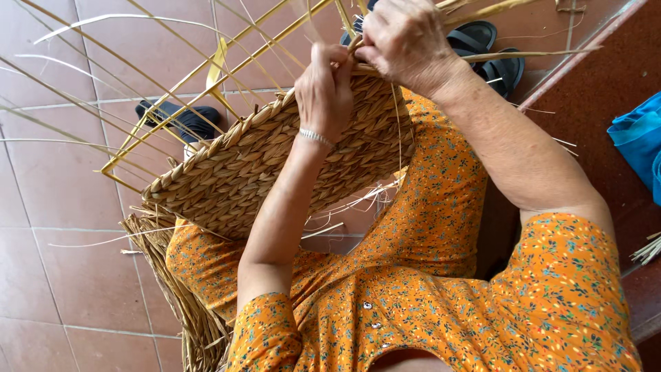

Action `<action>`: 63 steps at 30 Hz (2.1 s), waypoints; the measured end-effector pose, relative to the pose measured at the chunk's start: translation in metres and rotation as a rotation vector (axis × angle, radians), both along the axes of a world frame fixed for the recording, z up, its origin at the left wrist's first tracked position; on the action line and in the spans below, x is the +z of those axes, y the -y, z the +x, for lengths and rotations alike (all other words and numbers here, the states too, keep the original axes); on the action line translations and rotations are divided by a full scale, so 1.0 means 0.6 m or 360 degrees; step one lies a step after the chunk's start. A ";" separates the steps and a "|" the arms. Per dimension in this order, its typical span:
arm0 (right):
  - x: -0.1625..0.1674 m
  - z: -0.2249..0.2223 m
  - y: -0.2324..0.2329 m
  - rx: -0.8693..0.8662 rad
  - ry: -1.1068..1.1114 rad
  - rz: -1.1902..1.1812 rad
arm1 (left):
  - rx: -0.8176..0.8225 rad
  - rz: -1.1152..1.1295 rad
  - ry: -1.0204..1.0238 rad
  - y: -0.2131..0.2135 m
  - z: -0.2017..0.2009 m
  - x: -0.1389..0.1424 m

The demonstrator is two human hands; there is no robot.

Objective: The person weaves a basket by hand, interlacing dried plant strips through a vertical bamboo frame. They repeatedly pull and tighten the strips to form a tight weave around the basket's rim.

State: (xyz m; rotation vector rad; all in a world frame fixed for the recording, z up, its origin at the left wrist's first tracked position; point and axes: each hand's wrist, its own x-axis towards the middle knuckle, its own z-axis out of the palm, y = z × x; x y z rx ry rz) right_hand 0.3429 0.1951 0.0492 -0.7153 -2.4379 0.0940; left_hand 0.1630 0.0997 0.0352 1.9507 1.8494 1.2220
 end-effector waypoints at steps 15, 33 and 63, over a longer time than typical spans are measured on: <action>0.061 0.109 0.046 -0.0005 0.0032 -0.0707 | 0.0076 -0.0022 -0.0488 -0.060 0.014 -0.073; 0.013 0.034 -0.034 -0.0134 -0.0438 -0.0042 | 0.0136 -0.0165 0.0307 -0.059 0.034 -0.009; -0.025 -0.004 -0.111 0.0060 -0.0253 -0.2136 | 0.0074 -0.0537 -0.0578 -0.085 0.049 -0.043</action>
